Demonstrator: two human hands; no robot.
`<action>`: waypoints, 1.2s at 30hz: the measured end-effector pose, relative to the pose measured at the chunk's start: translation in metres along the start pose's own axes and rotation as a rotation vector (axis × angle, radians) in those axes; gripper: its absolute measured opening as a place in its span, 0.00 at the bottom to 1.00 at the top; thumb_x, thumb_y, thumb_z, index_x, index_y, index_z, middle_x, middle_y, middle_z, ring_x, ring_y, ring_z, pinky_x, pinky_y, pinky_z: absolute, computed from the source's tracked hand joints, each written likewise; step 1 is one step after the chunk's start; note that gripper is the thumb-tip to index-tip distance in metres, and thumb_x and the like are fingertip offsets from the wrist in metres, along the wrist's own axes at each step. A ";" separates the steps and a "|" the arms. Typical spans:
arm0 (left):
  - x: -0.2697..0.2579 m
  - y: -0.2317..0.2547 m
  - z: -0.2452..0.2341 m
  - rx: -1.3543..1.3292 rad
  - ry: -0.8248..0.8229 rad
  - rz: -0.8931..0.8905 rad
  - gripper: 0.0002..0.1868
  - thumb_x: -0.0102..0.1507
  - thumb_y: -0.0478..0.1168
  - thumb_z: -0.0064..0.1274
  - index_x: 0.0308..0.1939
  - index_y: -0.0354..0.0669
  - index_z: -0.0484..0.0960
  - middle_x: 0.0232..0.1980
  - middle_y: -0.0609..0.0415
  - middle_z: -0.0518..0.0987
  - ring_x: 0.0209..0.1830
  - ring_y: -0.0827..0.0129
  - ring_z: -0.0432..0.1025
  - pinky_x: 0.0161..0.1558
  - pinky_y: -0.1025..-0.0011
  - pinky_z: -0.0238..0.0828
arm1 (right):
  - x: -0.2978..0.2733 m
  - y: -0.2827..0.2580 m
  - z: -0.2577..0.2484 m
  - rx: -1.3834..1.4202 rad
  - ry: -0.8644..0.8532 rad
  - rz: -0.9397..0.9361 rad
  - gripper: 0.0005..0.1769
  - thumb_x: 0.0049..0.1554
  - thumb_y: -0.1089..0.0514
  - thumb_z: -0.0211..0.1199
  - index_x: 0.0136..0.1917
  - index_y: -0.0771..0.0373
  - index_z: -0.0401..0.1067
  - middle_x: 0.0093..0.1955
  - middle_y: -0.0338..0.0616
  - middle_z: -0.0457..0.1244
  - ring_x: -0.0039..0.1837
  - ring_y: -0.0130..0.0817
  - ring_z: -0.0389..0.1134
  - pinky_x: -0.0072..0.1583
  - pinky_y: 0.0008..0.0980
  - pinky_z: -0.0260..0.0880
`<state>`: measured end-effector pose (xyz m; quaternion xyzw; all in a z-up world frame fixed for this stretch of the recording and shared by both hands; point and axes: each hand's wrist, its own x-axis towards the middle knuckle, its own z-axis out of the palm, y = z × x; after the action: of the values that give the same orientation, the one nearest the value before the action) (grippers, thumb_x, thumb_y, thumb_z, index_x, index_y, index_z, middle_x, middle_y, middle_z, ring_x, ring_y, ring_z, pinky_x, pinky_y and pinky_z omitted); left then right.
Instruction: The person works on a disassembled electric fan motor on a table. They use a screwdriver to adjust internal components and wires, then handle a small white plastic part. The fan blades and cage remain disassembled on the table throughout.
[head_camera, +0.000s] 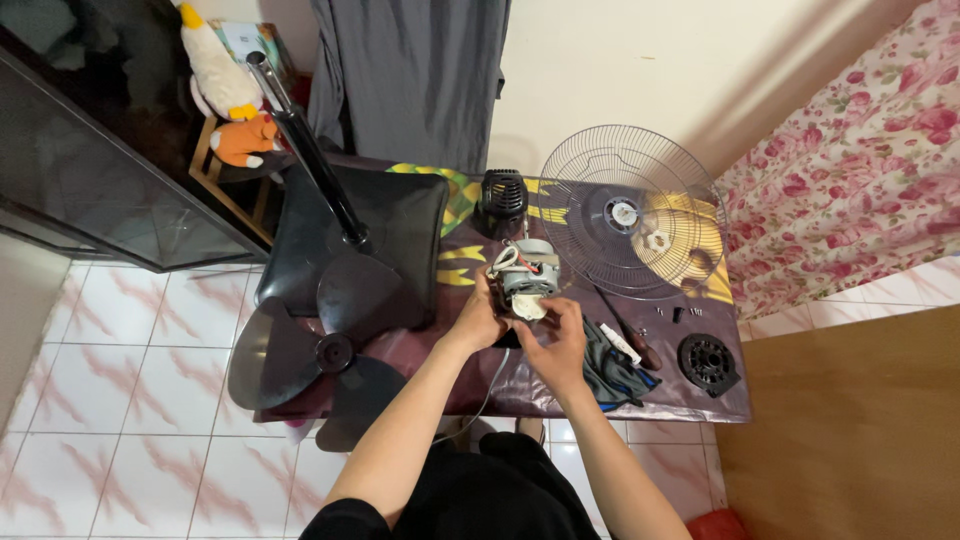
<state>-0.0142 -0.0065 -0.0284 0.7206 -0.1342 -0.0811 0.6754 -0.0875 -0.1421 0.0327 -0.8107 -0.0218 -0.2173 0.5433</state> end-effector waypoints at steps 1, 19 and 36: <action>0.002 -0.002 -0.001 0.125 -0.009 0.037 0.48 0.56 0.31 0.66 0.69 0.42 0.47 0.64 0.44 0.73 0.65 0.60 0.71 0.65 0.66 0.67 | -0.001 0.000 0.000 0.048 -0.004 -0.009 0.25 0.49 0.69 0.74 0.58 0.69 0.68 0.58 0.47 0.59 0.55 0.34 0.69 0.55 0.28 0.74; 0.005 0.010 0.001 -0.081 -0.009 0.069 0.59 0.54 0.28 0.68 0.76 0.48 0.38 0.68 0.49 0.71 0.67 0.62 0.70 0.66 0.65 0.68 | 0.000 0.031 -0.004 0.066 -0.002 -0.165 0.22 0.51 0.64 0.77 0.54 0.69 0.68 0.57 0.50 0.64 0.55 0.36 0.70 0.56 0.28 0.74; 0.009 0.006 0.011 -0.196 0.001 -0.055 0.63 0.52 0.24 0.63 0.79 0.52 0.36 0.70 0.49 0.70 0.68 0.64 0.69 0.67 0.66 0.69 | 0.018 0.030 -0.025 0.000 -0.089 -0.076 0.23 0.49 0.62 0.78 0.53 0.68 0.69 0.55 0.48 0.66 0.54 0.33 0.72 0.55 0.29 0.76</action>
<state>-0.0091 -0.0204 -0.0231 0.6546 -0.1055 -0.1122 0.7401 -0.0713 -0.1799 0.0213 -0.8180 -0.0766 -0.2015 0.5332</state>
